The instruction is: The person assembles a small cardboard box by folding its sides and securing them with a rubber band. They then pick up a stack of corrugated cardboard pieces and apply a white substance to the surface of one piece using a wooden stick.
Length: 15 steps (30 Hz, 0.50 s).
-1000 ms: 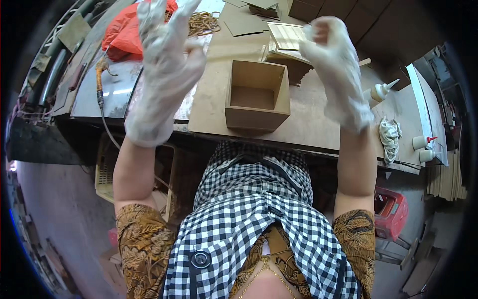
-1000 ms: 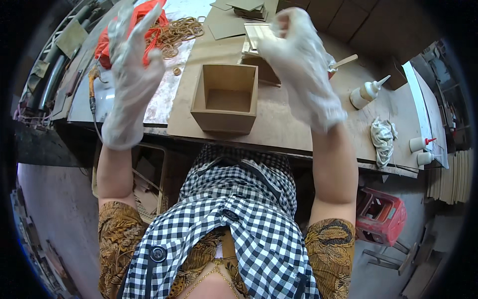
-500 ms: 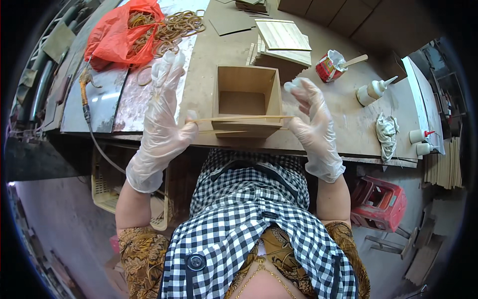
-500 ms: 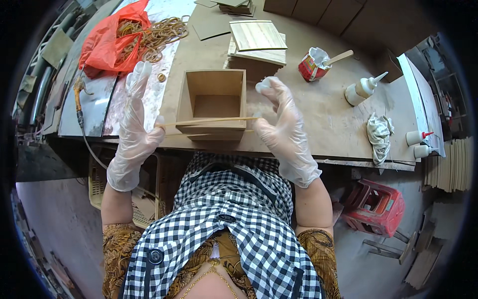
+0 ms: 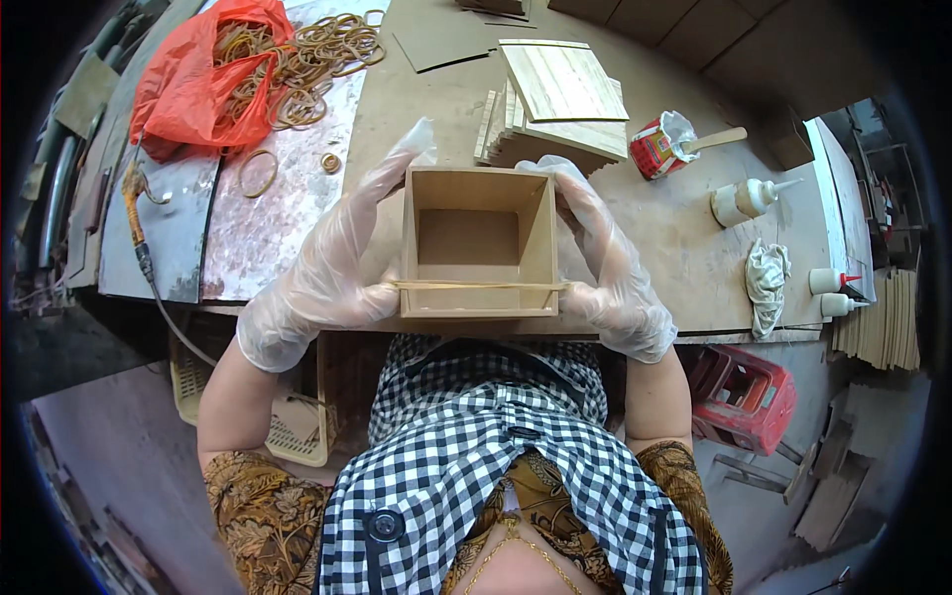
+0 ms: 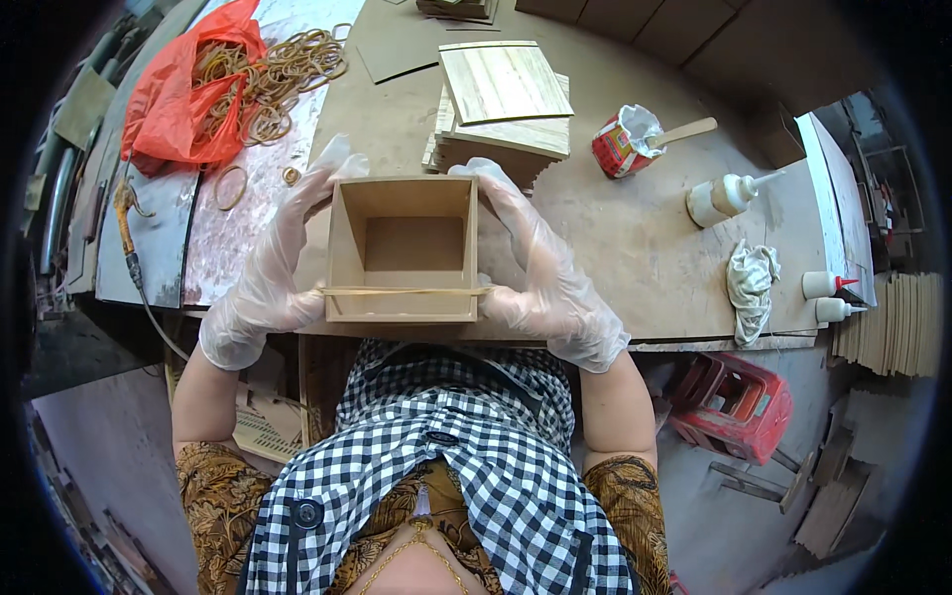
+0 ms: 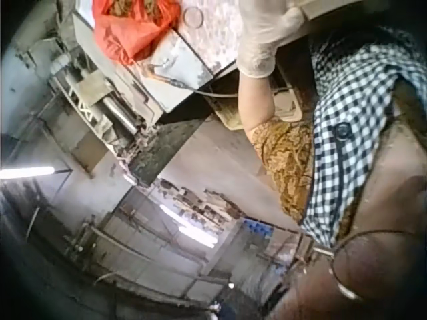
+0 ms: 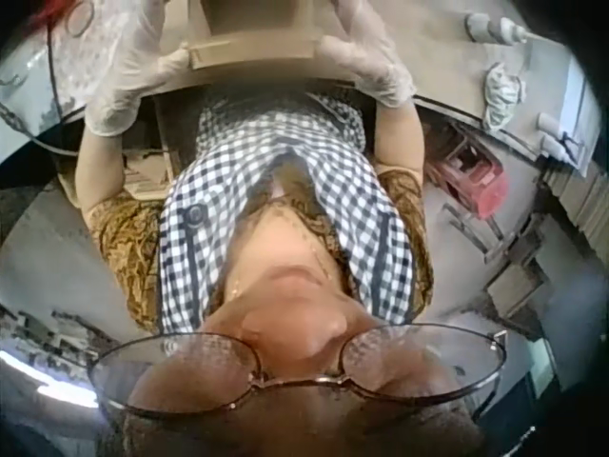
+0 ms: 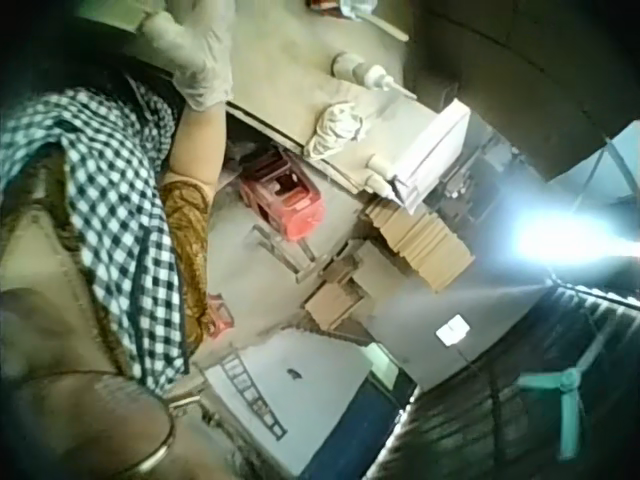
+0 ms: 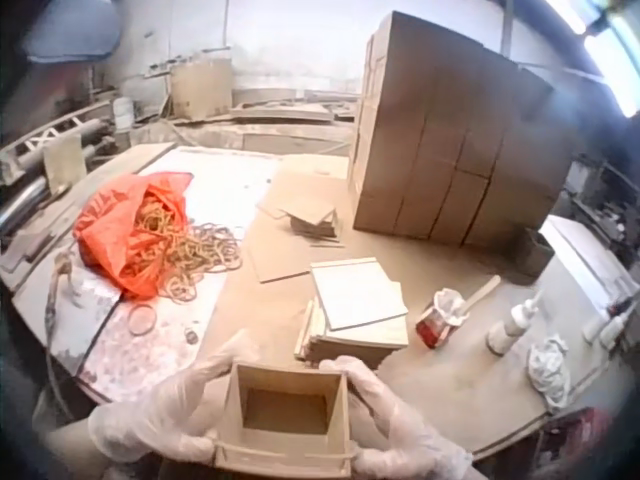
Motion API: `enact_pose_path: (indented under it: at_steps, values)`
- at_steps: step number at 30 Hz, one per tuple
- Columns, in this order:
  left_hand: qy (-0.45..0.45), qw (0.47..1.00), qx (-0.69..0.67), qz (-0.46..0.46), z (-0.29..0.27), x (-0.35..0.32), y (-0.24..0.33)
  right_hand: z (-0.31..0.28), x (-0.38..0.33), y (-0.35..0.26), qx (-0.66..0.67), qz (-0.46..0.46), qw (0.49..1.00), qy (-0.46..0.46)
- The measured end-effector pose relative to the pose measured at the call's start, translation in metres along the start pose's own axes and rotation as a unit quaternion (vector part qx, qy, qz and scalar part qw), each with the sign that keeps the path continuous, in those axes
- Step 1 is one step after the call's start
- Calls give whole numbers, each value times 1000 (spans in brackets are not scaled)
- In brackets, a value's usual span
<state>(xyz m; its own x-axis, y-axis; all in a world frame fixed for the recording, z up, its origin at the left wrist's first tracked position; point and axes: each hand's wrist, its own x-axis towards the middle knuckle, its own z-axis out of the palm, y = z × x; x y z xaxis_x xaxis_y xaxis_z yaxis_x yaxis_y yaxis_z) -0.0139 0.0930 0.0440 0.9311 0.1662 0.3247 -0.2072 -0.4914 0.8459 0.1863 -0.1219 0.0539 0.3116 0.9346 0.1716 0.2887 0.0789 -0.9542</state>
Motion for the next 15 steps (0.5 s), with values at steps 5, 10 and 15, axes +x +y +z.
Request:
enact_pose_path:
  at_steps: [5,10,15]
  values:
    - [74,996,-25,52,5,-4,-16,1,12,13,33,-39,999,20]
    - [181,979,-95,-12,21,0,-9,7,17,35,91,-72,991,68]
    - [186,979,-75,-30,21,2,-15,17,23,37,145,-14,979,144]
